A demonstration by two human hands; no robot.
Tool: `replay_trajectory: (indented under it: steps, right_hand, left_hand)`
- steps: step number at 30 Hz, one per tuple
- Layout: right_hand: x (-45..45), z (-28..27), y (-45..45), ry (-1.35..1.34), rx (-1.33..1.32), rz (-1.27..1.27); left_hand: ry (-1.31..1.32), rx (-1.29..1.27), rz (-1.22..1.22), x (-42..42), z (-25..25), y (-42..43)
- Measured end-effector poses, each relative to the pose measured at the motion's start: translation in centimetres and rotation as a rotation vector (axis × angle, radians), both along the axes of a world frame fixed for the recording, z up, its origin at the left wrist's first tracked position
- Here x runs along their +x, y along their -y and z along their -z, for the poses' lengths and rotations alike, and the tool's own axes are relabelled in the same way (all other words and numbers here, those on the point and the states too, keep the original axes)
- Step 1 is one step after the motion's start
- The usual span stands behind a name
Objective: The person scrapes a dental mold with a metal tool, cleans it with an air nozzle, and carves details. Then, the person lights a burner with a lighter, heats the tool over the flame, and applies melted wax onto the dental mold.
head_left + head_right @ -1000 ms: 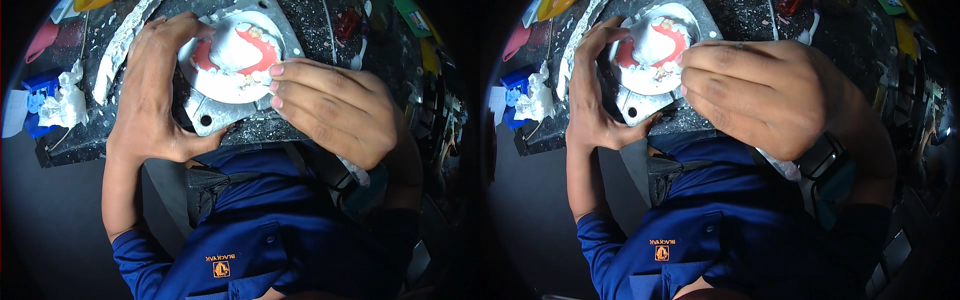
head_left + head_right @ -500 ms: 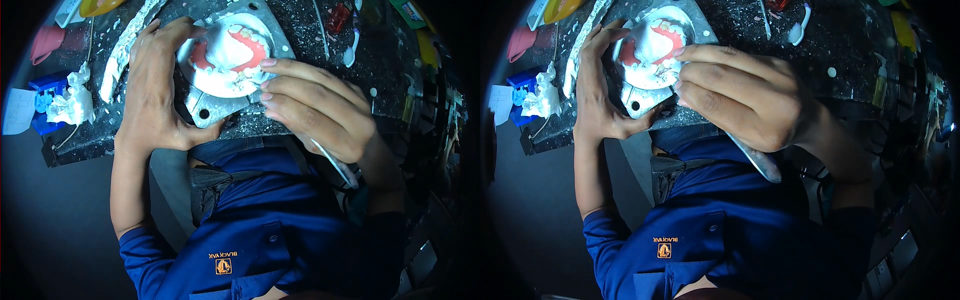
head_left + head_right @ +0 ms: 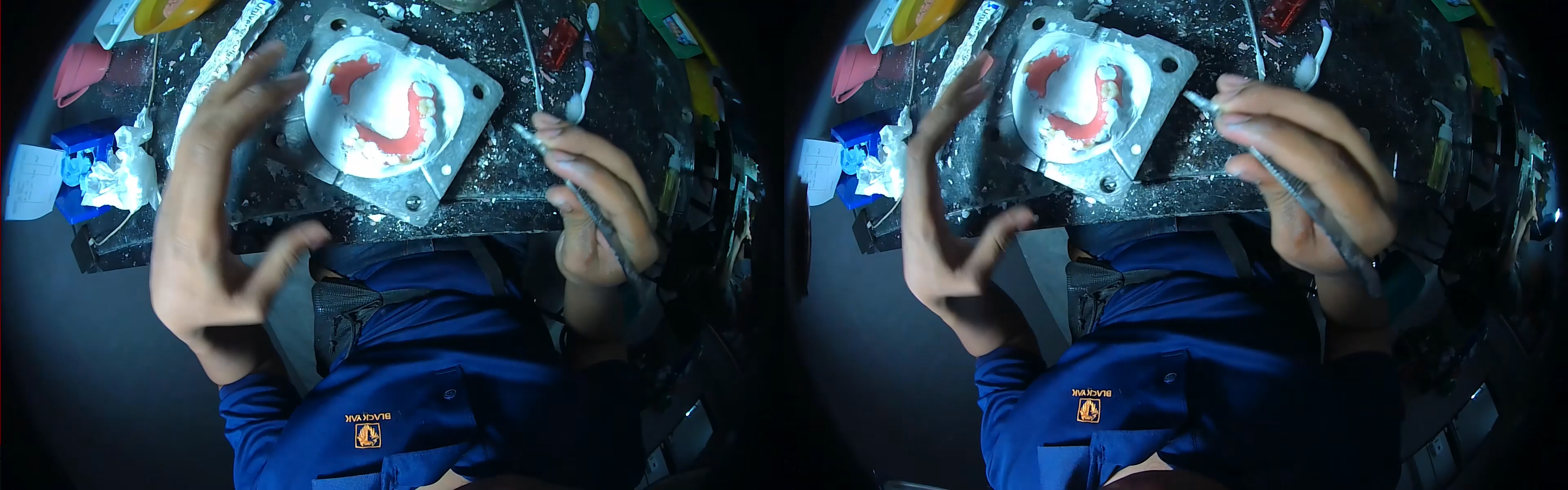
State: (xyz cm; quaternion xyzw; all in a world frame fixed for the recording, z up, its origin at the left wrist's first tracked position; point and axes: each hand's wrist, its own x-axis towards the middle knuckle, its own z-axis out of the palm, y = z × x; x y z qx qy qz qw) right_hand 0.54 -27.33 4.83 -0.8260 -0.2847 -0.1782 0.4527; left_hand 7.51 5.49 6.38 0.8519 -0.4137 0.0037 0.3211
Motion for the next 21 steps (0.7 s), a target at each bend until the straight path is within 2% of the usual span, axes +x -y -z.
replay_trajectory:
  steps: [1,2,5,8,9,13,15,21]
  right_hand:
    - [-0.1,0.4,0.0,0.003,0.016,-0.047]
    - [-0.3,0.7,-0.6,0.008,0.040,-0.047]
    - [-0.9,0.9,-2.3,0.001,0.098,-0.063]
    - [-1.4,1.3,-3.6,0.014,0.131,-0.057]
    - [-1.7,1.5,-4.5,0.030,0.167,0.017]
    - [-2.4,1.5,-6.2,0.072,0.101,0.088]
    - [-2.5,1.9,-6.7,0.110,0.041,0.133]
    - [-2.4,3.7,-7.3,0.195,0.071,0.299]
  left_hand:
    - [-0.115,-0.101,-0.009,-1.1,-0.2,0.8]
    - [-0.145,0.042,-0.051,-1.9,-1.1,1.7]
    - [-0.023,-0.016,-0.216,-3.6,0.3,4.3]
    - [0.120,0.052,-0.336,-3.9,2.0,5.6]
    - [0.138,0.036,-0.387,-4.0,2.7,5.8]
    - [0.205,-0.088,-0.444,-4.9,4.1,7.2]
    - [0.336,-0.089,-0.613,-5.3,4.7,8.4]
    - [0.176,0.027,-0.736,-5.6,3.2,8.7]
